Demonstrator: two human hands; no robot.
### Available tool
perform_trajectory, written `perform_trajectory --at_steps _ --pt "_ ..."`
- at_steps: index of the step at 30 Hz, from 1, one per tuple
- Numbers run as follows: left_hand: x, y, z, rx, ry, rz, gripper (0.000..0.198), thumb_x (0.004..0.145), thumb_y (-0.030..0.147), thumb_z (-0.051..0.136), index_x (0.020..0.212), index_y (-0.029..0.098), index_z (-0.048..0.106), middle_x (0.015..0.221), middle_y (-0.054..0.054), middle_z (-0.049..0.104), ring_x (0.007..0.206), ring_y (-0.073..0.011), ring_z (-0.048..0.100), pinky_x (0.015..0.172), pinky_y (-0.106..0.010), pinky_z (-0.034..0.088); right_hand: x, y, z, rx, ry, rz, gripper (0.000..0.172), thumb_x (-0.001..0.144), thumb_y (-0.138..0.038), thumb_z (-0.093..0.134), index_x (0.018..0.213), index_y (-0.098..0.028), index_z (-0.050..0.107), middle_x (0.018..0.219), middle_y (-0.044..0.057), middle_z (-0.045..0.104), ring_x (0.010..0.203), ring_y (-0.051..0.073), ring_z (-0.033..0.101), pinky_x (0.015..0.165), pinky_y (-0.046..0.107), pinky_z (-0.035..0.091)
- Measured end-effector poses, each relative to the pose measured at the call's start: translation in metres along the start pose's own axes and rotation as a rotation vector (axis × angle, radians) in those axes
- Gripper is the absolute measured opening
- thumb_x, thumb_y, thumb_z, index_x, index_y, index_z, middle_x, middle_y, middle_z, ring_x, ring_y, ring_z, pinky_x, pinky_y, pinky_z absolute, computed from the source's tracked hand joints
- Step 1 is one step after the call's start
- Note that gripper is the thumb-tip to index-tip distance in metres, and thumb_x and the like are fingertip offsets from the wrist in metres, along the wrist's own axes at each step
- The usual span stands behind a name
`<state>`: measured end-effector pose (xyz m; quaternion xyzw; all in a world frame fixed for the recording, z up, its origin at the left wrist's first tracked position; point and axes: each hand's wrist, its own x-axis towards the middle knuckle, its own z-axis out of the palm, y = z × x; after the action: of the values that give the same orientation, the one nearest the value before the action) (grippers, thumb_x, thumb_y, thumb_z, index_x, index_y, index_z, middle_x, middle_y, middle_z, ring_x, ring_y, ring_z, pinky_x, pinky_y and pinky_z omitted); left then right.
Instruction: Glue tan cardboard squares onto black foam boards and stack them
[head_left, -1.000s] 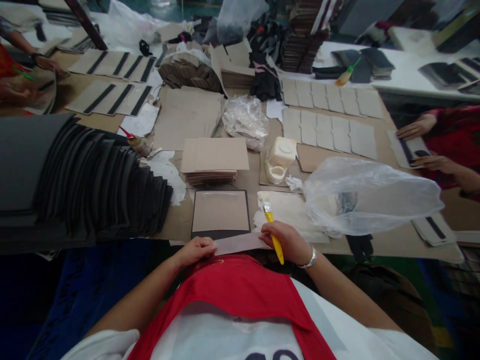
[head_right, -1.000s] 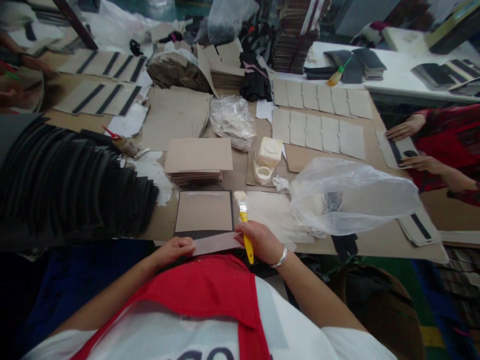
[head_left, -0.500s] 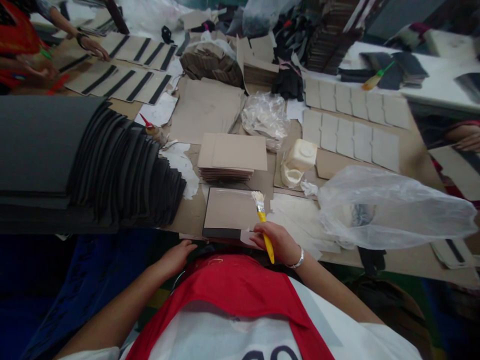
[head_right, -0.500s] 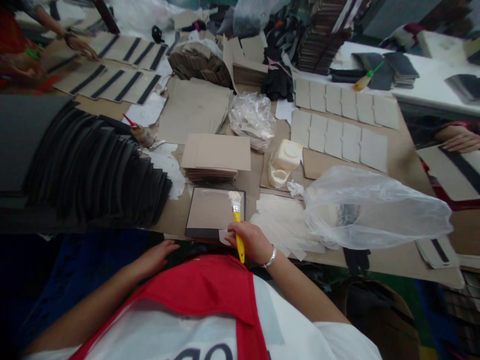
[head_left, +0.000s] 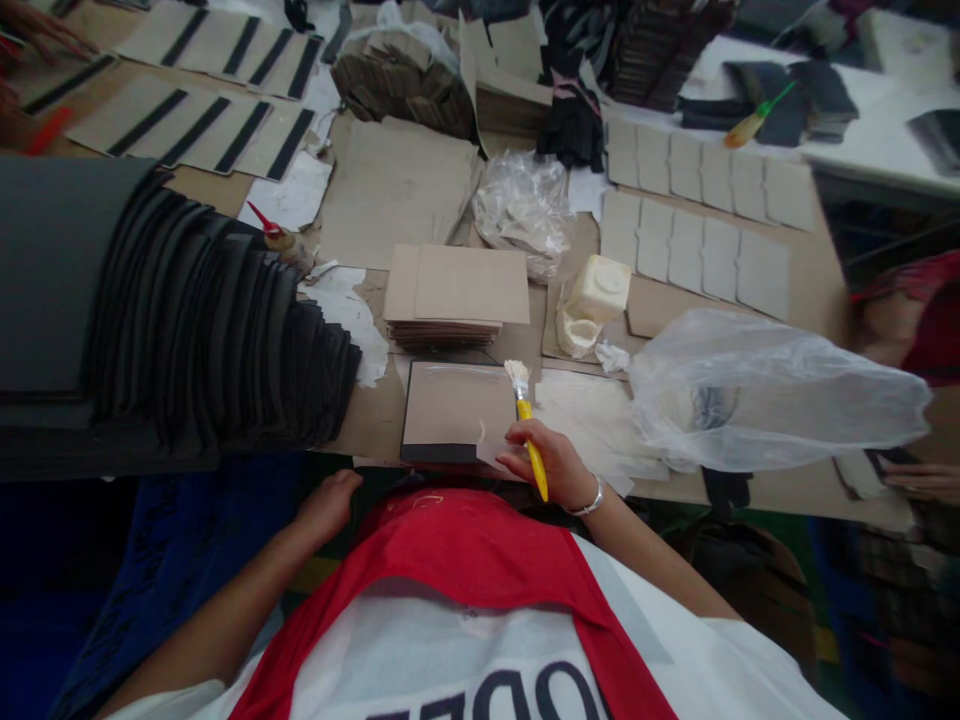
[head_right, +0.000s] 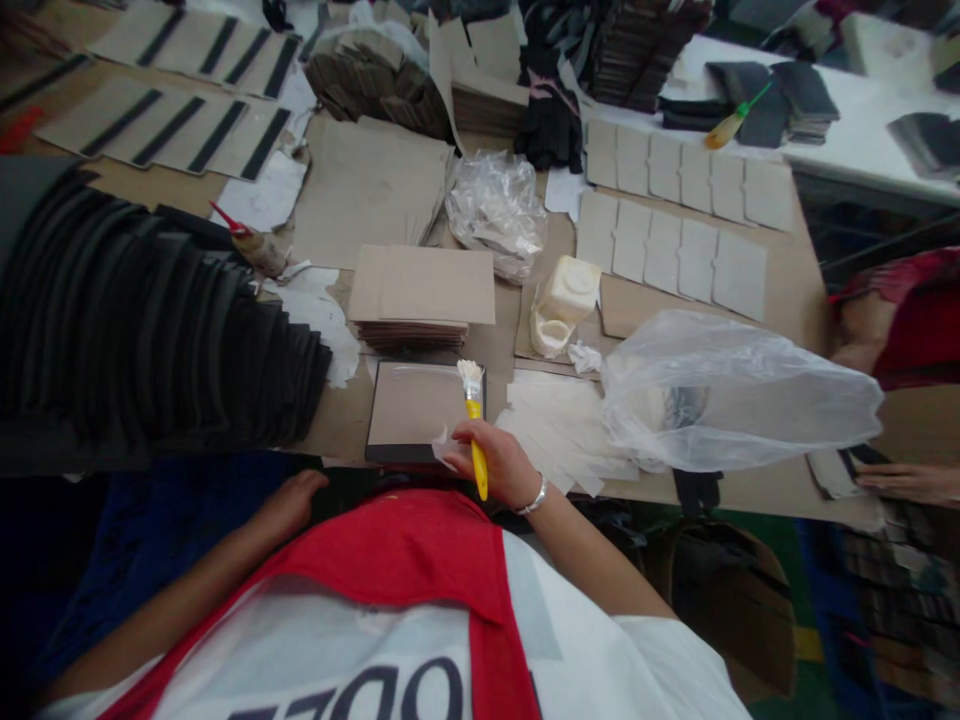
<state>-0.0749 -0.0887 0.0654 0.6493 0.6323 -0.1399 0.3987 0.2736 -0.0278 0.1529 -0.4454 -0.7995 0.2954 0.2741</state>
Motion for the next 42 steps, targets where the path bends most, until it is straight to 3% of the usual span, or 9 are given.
perform_trajectory --at_steps 3,7,9,12,15,22,26,31,42 --pt "-0.003 0.028 -0.017 -0.22 0.134 0.189 0.03 0.084 0.017 0.039 0.102 0.017 0.063 0.108 -0.009 0.062 0.104 -0.0198 0.055 0.092 -0.029 0.039 0.001 -0.001 0.0 0.03 -0.034 0.009 0.019 0.084 -0.037 0.057 0.093 -0.022 0.053 0.083 0.003 0.062 0.073 0.013 0.061 0.067 0.024 0.05" --pt "0.01 0.103 -0.052 -0.558 0.207 0.49 0.038 0.088 0.04 0.037 0.107 0.019 0.062 0.114 -0.009 0.06 0.11 -0.0219 0.051 0.098 -0.031 0.036 0.006 -0.006 0.002 0.06 -0.062 0.015 0.016 0.085 -0.036 0.056 0.091 -0.021 0.053 0.083 0.003 0.062 0.074 0.013 0.06 0.069 0.024 0.05" --pt "0.023 0.136 -0.061 -0.658 0.084 0.637 0.04 0.082 0.044 0.049 0.11 0.019 0.061 0.115 -0.009 0.06 0.111 -0.0228 0.05 0.097 -0.031 0.036 0.008 -0.007 0.002 0.06 -0.044 0.01 0.016 0.085 -0.036 0.056 0.092 -0.021 0.053 0.084 0.003 0.062 0.075 0.013 0.06 0.069 0.024 0.05" --pt "0.047 0.156 -0.06 -0.722 -0.209 0.633 0.037 0.07 0.049 0.063 0.085 0.015 0.065 0.082 -0.005 0.063 0.08 -0.018 0.056 0.074 -0.026 0.044 0.009 -0.002 -0.002 0.008 0.036 0.039 0.015 0.085 -0.035 0.056 0.091 -0.022 0.052 0.081 0.002 0.06 0.071 0.013 0.059 0.066 0.024 0.049" --pt "0.065 0.142 -0.052 -0.891 -0.277 0.418 0.039 0.067 0.052 0.065 0.071 0.014 0.058 0.061 0.002 0.052 0.057 -0.0092 0.046 0.054 -0.02 0.037 0.007 0.012 -0.008 -0.049 0.133 0.127 0.013 0.085 -0.033 0.055 0.091 -0.022 0.05 0.081 0.003 0.06 0.07 0.013 0.059 0.064 0.024 0.049" --pt "0.09 0.106 -0.054 -1.359 -0.094 0.114 0.047 0.05 0.047 0.078 0.073 0.014 0.054 0.073 0.001 0.056 0.065 -0.0093 0.053 0.061 -0.022 0.046 0.018 0.07 0.009 -0.086 0.257 0.35 0.017 0.085 -0.037 0.051 0.092 -0.021 0.049 0.08 0.003 0.061 0.067 0.015 0.061 0.062 0.026 0.048" --pt "0.113 0.107 -0.063 -1.148 0.18 0.01 0.037 0.06 0.048 0.069 0.066 0.014 0.055 0.059 0.001 0.054 0.052 -0.0088 0.047 0.045 -0.019 0.033 0.034 0.096 0.032 -0.167 0.348 0.433 0.024 0.083 -0.043 0.05 0.091 -0.021 0.049 0.079 0.004 0.062 0.064 0.018 0.06 0.058 0.028 0.045" --pt "0.138 0.101 -0.069 -0.745 0.432 -0.022 0.031 0.071 0.043 0.061 0.059 0.014 0.059 0.052 0.001 0.054 0.051 -0.0096 0.044 0.05 -0.022 0.031 0.046 0.12 0.052 -0.269 0.364 0.504 0.028 0.083 -0.045 0.047 0.093 -0.019 0.05 0.078 0.006 0.062 0.061 0.019 0.058 0.056 0.029 0.042" --pt "0.16 0.09 -0.063 -0.599 0.539 -0.086 0.031 0.074 0.042 0.057 0.064 0.014 0.064 0.062 -0.003 0.061 0.062 -0.0141 0.053 0.057 -0.024 0.033 0.059 0.14 0.072 -0.344 0.31 0.516 0.028 0.083 -0.041 0.048 0.098 -0.017 0.052 0.083 0.007 0.062 0.067 0.019 0.057 0.06 0.029 0.042"
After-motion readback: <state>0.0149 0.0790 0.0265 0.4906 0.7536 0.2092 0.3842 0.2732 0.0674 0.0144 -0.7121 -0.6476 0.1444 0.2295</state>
